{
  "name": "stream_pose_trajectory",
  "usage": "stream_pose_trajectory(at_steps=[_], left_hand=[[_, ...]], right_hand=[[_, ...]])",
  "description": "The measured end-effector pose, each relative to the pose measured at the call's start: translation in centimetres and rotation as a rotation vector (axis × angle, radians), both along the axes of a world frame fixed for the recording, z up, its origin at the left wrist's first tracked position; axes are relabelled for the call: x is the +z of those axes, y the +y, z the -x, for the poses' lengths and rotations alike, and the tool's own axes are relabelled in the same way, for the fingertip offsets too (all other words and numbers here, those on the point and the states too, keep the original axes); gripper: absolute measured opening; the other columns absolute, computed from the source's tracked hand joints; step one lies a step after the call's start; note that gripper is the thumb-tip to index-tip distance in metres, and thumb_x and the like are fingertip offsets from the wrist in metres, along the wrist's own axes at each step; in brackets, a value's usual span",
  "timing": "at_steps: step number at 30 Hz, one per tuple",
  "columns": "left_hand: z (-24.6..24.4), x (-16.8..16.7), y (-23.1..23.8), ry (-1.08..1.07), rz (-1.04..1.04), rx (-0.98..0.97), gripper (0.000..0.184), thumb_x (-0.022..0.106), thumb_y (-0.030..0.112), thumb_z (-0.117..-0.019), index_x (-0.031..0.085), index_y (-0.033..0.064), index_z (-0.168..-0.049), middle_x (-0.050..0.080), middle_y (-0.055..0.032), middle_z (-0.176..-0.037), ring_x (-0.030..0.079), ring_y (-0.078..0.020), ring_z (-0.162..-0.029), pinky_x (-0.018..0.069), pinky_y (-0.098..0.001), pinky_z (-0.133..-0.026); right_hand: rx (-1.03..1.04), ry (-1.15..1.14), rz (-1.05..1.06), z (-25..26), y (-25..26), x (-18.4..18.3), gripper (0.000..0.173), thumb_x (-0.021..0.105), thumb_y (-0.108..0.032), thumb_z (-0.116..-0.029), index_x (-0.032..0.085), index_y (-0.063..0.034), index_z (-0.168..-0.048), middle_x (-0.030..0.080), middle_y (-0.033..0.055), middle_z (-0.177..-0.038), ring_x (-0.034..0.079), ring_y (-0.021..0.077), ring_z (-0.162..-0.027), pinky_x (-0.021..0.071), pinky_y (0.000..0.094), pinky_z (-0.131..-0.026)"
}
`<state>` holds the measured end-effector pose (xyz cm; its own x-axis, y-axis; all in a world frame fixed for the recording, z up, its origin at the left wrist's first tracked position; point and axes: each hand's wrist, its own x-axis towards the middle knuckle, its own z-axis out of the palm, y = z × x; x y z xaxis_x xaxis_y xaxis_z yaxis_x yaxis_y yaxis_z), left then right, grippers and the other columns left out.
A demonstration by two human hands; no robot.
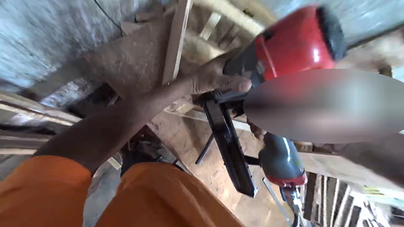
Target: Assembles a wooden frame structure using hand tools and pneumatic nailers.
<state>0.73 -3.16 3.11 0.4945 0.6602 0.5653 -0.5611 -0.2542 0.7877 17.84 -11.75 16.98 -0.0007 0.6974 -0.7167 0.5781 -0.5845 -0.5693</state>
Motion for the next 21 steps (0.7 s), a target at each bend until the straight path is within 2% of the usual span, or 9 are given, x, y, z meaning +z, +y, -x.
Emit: stream_pose_trajectory(at_steps=[2, 5, 7, 9, 12, 15, 17, 19, 21], left_hand=[[0.3, 0.6, 0.7, 0.242, -0.032, -0.115, 0.068, 0.078, 0.029, -0.0873, 0.047, -0.0039, -0.138, 0.066, -0.0078, -0.117, 0.065, -0.0096, -0.106, 0.0559, -0.0288, -0.095], [1.1, -1.0, 1.8, 0.816, -0.167, 0.063, 0.048, 0.060, 0.043, -0.1029, 0.061, 0.0070, -0.136, 0.069, -0.0094, -0.122, 0.068, -0.0165, -0.111, 0.0551, -0.0402, -0.101], [0.9, -2.0, 2.5, 1.207, -0.205, 0.126, 0.051, 0.049, 0.051, -0.1059, 0.066, 0.0093, -0.130, 0.070, -0.0144, -0.120, 0.068, -0.0292, -0.112, 0.0507, -0.0575, -0.101], [0.6, -2.4, 2.5, 1.497, -0.174, 0.030, 0.059, 0.038, 0.054, -0.1081, 0.067, 0.0053, -0.125, 0.069, -0.0232, -0.114, 0.066, -0.0415, -0.108, 0.0466, -0.0686, -0.094], [0.4, -2.9, 3.0, 1.601, -0.045, -0.069, 0.058, 0.041, 0.053, -0.1079, 0.066, 0.0022, -0.120, 0.067, -0.0235, -0.104, 0.065, -0.0396, -0.095, 0.0492, -0.0647, -0.084], [0.2, -3.1, 3.3, 1.569, 0.029, -0.092, 0.053, 0.046, 0.049, -0.1077, 0.066, 0.0017, -0.122, 0.066, -0.0229, -0.104, 0.064, -0.0363, -0.092, 0.0493, -0.0605, -0.084], [0.1, -3.2, 3.6, 1.604, 0.030, -0.077, 0.057, 0.046, 0.053, -0.1065, 0.067, 0.0034, -0.127, 0.068, -0.0248, -0.114, 0.065, -0.0404, -0.104, 0.0481, -0.0648, -0.092], [0.0, -3.5, 3.5, 1.608, 0.005, -0.052, 0.059, 0.046, 0.054, -0.1060, 0.067, 0.0023, -0.124, 0.068, -0.0253, -0.112, 0.065, -0.0415, -0.105, 0.0466, -0.0669, -0.093], [0.1, -3.6, 3.4, 1.571, 0.037, -0.050, 0.054, 0.049, 0.050, -0.1065, 0.068, 0.0021, -0.123, 0.068, -0.0235, -0.110, 0.065, -0.0382, -0.101, 0.0475, -0.0637, -0.092]], right_hand=[[-0.066, 0.024, -0.035, -2.5, -2.4, 0.4, 0.010, 0.056, -0.004, -0.0885, 0.064, -0.0080, -0.087, 0.054, 0.0030, -0.057, 0.055, 0.0115, -0.046, 0.0504, 0.0258, -0.044], [-0.136, 0.044, -0.133, -7.6, -7.3, -0.2, 0.011, 0.064, -0.006, -0.0791, 0.069, -0.0088, -0.088, 0.056, 0.0068, -0.059, 0.055, 0.0160, -0.047, 0.0506, 0.0303, -0.044], [-0.151, 0.020, -0.187, -11.4, -10.5, -2.0, 0.012, 0.067, -0.007, -0.0753, 0.068, -0.0112, -0.086, 0.058, 0.0051, -0.060, 0.055, 0.0151, -0.046, 0.0498, 0.0290, -0.044], [-0.139, -0.085, -0.205, -16.0, -14.0, -5.2, 0.013, 0.069, -0.010, -0.0792, 0.067, -0.0099, -0.092, 0.062, 0.0031, -0.065, 0.059, 0.0142, -0.051, 0.0526, 0.0297, -0.048], [-0.066, -0.297, -0.319, -23.3, -19.7, -12.6, 0.035, 0.075, -0.021, -0.0814, 0.067, -0.0056, -0.112, 0.069, 0.0057, -0.086, 0.066, 0.0157, -0.067, 0.0587, 0.0383, -0.061], [0.025, -0.570, -0.407, -27.5, -25.3, -19.1, 0.064, 0.082, -0.038, -0.0811, 0.063, 0.0007, -0.128, 0.071, 0.0178, -0.117, 0.070, 0.0267, -0.108, 0.0560, 0.0507, -0.097], [0.006, -0.709, -0.233, -27.1, -27.1, -20.3, 0.065, 0.081, -0.039, -0.0784, 0.067, 0.0049, -0.124, 0.070, 0.0254, -0.117, 0.068, 0.0387, -0.112, 0.0502, 0.0618, -0.099], [-0.017, -0.760, 0.001, -25.4, -27.4, -19.8, 0.064, 0.076, -0.038, -0.0873, 0.063, 0.0054, -0.132, 0.067, 0.0269, -0.126, 0.063, 0.0412, -0.122, 0.0449, 0.0617, -0.106], [-0.078, -0.800, -0.217, -28.5, -30.7, -24.3, 0.067, 0.078, -0.045, -0.0808, 0.067, 0.0058, -0.123, 0.073, 0.0238, -0.113, 0.071, 0.0387, -0.107, 0.0530, 0.0616, -0.095]])
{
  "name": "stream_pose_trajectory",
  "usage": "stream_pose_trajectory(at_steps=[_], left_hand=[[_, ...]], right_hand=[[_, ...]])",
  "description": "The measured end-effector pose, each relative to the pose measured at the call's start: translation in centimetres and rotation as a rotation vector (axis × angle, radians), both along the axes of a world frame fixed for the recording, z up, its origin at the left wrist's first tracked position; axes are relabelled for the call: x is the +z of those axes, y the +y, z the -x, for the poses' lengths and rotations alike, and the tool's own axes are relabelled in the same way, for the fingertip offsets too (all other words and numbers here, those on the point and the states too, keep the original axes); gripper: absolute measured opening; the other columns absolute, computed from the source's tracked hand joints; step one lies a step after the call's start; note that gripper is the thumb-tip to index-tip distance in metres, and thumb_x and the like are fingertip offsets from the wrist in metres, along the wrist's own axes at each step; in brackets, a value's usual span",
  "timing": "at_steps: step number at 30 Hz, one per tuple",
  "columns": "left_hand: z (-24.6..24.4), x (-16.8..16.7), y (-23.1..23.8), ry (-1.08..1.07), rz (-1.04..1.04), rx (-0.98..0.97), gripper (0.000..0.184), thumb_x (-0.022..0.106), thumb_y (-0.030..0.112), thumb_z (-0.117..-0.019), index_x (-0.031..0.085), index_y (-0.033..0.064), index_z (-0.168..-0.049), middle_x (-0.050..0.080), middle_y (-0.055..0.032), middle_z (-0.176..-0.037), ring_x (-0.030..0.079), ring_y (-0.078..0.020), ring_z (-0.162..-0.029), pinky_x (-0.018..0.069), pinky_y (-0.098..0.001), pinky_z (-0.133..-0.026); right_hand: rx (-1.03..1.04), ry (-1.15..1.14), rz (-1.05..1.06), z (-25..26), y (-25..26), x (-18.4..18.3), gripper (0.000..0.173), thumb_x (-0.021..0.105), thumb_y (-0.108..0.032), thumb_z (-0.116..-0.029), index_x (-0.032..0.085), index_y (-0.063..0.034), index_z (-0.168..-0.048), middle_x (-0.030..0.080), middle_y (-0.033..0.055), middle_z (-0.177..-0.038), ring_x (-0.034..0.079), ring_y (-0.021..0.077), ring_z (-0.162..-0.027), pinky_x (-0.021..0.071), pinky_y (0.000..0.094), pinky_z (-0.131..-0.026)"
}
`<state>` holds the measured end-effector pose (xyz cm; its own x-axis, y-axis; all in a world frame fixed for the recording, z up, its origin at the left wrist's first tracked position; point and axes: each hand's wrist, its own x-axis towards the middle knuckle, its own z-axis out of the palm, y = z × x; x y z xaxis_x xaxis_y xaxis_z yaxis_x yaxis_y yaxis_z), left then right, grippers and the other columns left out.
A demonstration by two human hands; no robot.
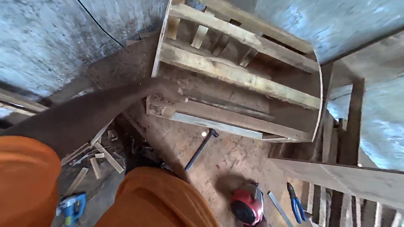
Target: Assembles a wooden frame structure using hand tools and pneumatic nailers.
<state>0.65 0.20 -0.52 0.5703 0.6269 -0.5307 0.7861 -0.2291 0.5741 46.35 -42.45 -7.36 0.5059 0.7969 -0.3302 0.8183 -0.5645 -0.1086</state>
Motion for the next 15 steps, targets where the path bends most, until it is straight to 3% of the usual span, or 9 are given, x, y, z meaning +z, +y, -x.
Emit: stream_pose_trajectory(at_steps=[3, 6, 8, 10, 12, 15], left_hand=[[0.0, 0.1, -0.1, -0.033, 0.004, 0.049, 0.049, 0.056, 0.048, -0.1041, 0.069, 0.0020, -0.115, 0.068, -0.0203, -0.103, 0.065, -0.0342, -0.095, 0.0495, -0.0609, -0.089], [0.0, 0.2, 0.2, -0.013, -0.046, 0.018, 0.048, 0.055, 0.049, -0.1042, 0.071, 0.0049, -0.115, 0.070, -0.0176, -0.104, 0.067, -0.0325, -0.098, 0.0504, -0.0610, -0.091], [-0.2, 0.4, -0.1, 0.002, -0.079, -0.007, 0.047, 0.053, 0.049, -0.1047, 0.072, 0.0064, -0.108, 0.069, -0.0145, -0.096, 0.066, -0.0293, -0.089, 0.0513, -0.0581, -0.085], [0.0, 0.4, 0.0, -0.010, -0.093, -0.028, 0.047, 0.053, 0.048, -0.1055, 0.072, 0.0050, -0.101, 0.067, -0.0131, -0.087, 0.064, -0.0272, -0.080, 0.0515, -0.0548, -0.077], [0.3, 0.1, 0.1, -0.053, -0.102, -0.026, 0.048, 0.054, 0.046, -0.1053, 0.070, 0.0033, -0.091, 0.062, -0.0111, -0.076, 0.059, -0.0244, -0.069, 0.0498, -0.0508, -0.068], [0.3, 0.1, 0.1, -0.052, -0.124, -0.042, 0.045, 0.054, 0.045, -0.1055, 0.070, 0.0038, -0.096, 0.064, -0.0115, -0.081, 0.062, -0.0253, -0.075, 0.0512, -0.0529, -0.073]], right_hand=[[-0.046, 0.046, -0.107, -3.2, -1.0, -3.1, 0.075, 0.077, -0.045, -0.0816, 0.060, 0.0054, -0.134, 0.072, 0.0213, -0.119, 0.070, 0.0342, -0.110, 0.0530, 0.0580, -0.099], [-0.066, 0.041, -0.099, -6.0, -0.6, -5.1, 0.075, 0.081, -0.039, -0.0802, 0.059, 0.0066, -0.135, 0.071, 0.0251, -0.116, 0.070, 0.0399, -0.109, 0.0517, 0.0642, -0.097], [-0.077, -0.026, -0.084, -8.2, -0.4, -6.6, 0.078, 0.080, -0.043, -0.0792, 0.057, 0.0025, -0.138, 0.071, 0.0216, -0.118, 0.069, 0.0377, -0.110, 0.0508, 0.0635, -0.097], [-0.088, -0.017, -0.080, -9.1, 0.7, -6.3, 0.080, 0.080, -0.043, -0.0789, 0.055, 0.0015, -0.141, 0.071, 0.0194, -0.121, 0.069, 0.0349, -0.113, 0.0512, 0.0601, -0.100], [-0.048, 0.037, -0.046, -9.3, 1.8, -4.6, 0.081, 0.078, -0.044, -0.0819, 0.053, 0.0057, -0.141, 0.068, 0.0230, -0.125, 0.067, 0.0366, -0.116, 0.0494, 0.0589, -0.103], [0.033, 0.107, -0.028, -11.4, 1.5, -4.2, 0.081, 0.078, -0.044, -0.0827, 0.054, 0.0102, -0.138, 0.064, 0.0296, -0.128, 0.062, 0.0417, -0.121, 0.0470, 0.0585, -0.106]])
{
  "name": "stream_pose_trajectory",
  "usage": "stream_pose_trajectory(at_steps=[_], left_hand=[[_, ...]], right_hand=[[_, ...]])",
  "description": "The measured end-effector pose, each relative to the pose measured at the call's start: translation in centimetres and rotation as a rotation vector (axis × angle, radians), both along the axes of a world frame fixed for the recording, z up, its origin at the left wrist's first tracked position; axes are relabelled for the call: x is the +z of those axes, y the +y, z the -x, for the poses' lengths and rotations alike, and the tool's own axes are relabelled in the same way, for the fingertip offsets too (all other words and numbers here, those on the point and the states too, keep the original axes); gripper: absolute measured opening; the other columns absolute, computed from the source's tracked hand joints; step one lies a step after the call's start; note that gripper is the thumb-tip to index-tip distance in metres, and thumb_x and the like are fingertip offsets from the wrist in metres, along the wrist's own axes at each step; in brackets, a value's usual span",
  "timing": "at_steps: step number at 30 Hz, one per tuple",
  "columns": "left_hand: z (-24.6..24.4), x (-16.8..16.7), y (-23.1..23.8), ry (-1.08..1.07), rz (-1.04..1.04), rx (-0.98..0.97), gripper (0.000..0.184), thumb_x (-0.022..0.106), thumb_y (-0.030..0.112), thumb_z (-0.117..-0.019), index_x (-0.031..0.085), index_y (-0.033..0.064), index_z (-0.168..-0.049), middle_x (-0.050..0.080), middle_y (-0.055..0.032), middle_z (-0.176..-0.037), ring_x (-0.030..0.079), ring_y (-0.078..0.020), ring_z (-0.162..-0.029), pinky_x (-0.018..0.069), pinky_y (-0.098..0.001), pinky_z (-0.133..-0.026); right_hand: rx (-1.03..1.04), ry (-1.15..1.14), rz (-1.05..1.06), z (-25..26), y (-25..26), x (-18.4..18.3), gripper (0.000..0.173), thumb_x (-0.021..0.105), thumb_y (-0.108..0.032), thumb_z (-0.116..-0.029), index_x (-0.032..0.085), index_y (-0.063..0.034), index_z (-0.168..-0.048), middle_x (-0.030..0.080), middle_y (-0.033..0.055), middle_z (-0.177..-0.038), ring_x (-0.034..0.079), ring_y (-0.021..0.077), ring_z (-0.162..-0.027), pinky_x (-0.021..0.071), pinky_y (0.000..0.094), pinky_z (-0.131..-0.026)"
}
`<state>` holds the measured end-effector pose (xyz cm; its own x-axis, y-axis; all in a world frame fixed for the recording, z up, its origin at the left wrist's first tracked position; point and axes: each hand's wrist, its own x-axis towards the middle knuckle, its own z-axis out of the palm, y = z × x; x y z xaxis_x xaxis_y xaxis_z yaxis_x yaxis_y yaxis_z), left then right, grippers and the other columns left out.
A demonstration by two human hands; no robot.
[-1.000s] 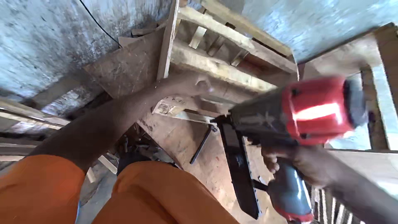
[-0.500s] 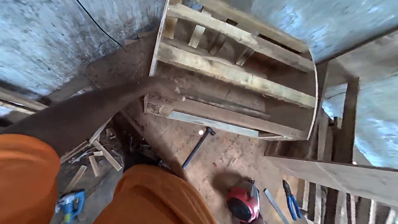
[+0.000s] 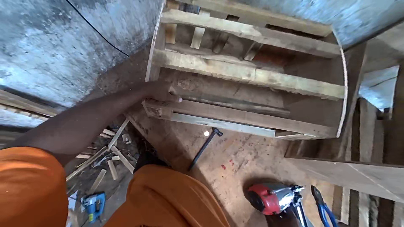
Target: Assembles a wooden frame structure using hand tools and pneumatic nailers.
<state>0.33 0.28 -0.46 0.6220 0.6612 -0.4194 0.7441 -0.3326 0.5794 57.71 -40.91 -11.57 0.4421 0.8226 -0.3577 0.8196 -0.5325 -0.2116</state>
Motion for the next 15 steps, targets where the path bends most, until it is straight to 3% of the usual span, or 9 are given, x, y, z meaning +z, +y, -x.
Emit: stream_pose_trajectory(at_steps=[2, 3, 4, 6, 9, 11, 13, 15], left_hand=[[-0.2, 0.1, -0.1, -0.009, -0.016, -0.007, 0.042, 0.055, 0.043, -0.1056, 0.072, 0.0050, -0.106, 0.069, -0.0127, -0.091, 0.066, -0.0266, -0.085, 0.0521, -0.0548, -0.082], [-0.3, 0.2, -0.1, -0.011, -0.022, -0.012, 0.041, 0.055, 0.042, -0.1059, 0.073, 0.0062, -0.109, 0.069, -0.0120, -0.093, 0.066, -0.0259, -0.087, 0.0523, -0.0540, -0.084], [-0.3, 0.1, -0.1, -0.022, -0.032, -0.022, 0.040, 0.054, 0.042, -0.1062, 0.073, 0.0066, -0.108, 0.069, -0.0110, -0.091, 0.065, -0.0246, -0.084, 0.0522, -0.0523, -0.081], [-0.1, -0.5, 0.0, -0.062, -0.046, -0.046, 0.040, 0.053, 0.042, -0.1066, 0.072, 0.0068, -0.100, 0.065, -0.0086, -0.082, 0.062, -0.0216, -0.074, 0.0513, -0.0486, -0.073], [0.2, -1.1, -0.3, -0.096, -0.081, -0.077, 0.039, 0.052, 0.041, -0.1063, 0.073, 0.0085, -0.098, 0.066, -0.0071, -0.081, 0.063, -0.0206, -0.075, 0.0536, -0.0483, -0.074], [0.2, -1.1, -0.6, -0.131, -0.127, -0.082, 0.036, 0.053, 0.039, -0.1061, 0.072, 0.0101, -0.097, 0.066, -0.0057, -0.081, 0.064, -0.0193, -0.074, 0.0551, -0.0465, -0.072], [-0.3, -0.4, -1.4, -0.164, -0.196, -0.073, 0.031, 0.055, 0.035, -0.1054, 0.073, 0.0097, -0.107, 0.070, -0.0067, -0.092, 0.067, -0.0192, -0.083, 0.0570, -0.0468, -0.079], [-0.7, -0.4, -2.0, -0.203, -0.291, -0.026, 0.031, 0.060, 0.034, -0.1039, 0.067, 0.0131, -0.126, 0.070, -0.0063, -0.115, 0.070, -0.0186, -0.099, 0.0590, -0.0473, -0.089]], right_hand=[[-0.075, -0.028, 0.058, 1.6, 1.3, 2.8, 0.061, 0.075, -0.025, -0.0885, 0.058, 0.0115, -0.134, 0.063, 0.0319, -0.129, 0.062, 0.0435, -0.122, 0.0472, 0.0587, -0.106], [-0.105, -0.031, 0.159, 2.9, 2.6, 5.2, 0.056, 0.065, -0.020, -0.0968, 0.051, 0.0092, -0.143, 0.056, 0.0298, -0.141, 0.054, 0.0411, -0.133, 0.0414, 0.0557, -0.113], [-0.103, -0.075, -0.109, 3.8, 2.4, 5.0, 0.050, 0.063, -0.011, -0.0901, 0.058, 0.0131, -0.134, 0.061, 0.0340, -0.130, 0.060, 0.0452, -0.122, 0.0467, 0.0574, -0.106], [-0.039, -0.018, -0.403, 7.0, 3.7, 6.4, 0.042, 0.058, -0.007, -0.0931, 0.058, 0.0136, -0.130, 0.063, 0.0340, -0.120, 0.065, 0.0422, -0.107, 0.0547, 0.0537, -0.093], [0.027, 0.228, -0.537, 14.1, 6.7, 5.8, 0.028, 0.061, -0.012, -0.0971, 0.067, 0.0063, -0.117, 0.072, 0.0187, -0.100, 0.072, 0.0238, -0.085, 0.0621, 0.0443, -0.077], [0.050, 0.340, -0.452, 19.4, 8.9, 3.5, 0.023, 0.062, -0.015, -0.0968, 0.071, -0.0002, -0.113, 0.073, 0.0111, -0.091, 0.071, 0.0200, -0.077, 0.0621, 0.0440, -0.073], [-0.024, 0.389, -0.245, 24.1, 10.9, 1.1, 0.033, 0.063, -0.028, -0.0980, 0.070, -0.0069, -0.122, 0.074, 0.0096, -0.102, 0.072, 0.0215, -0.087, 0.0617, 0.0461, -0.081], [-0.143, 0.387, -0.079, 27.5, 13.0, -1.6, 0.056, 0.062, -0.047, -0.0961, 0.060, -0.0110, -0.138, 0.067, 0.0123, -0.126, 0.070, 0.0271, -0.105, 0.0586, 0.0505, -0.092]])
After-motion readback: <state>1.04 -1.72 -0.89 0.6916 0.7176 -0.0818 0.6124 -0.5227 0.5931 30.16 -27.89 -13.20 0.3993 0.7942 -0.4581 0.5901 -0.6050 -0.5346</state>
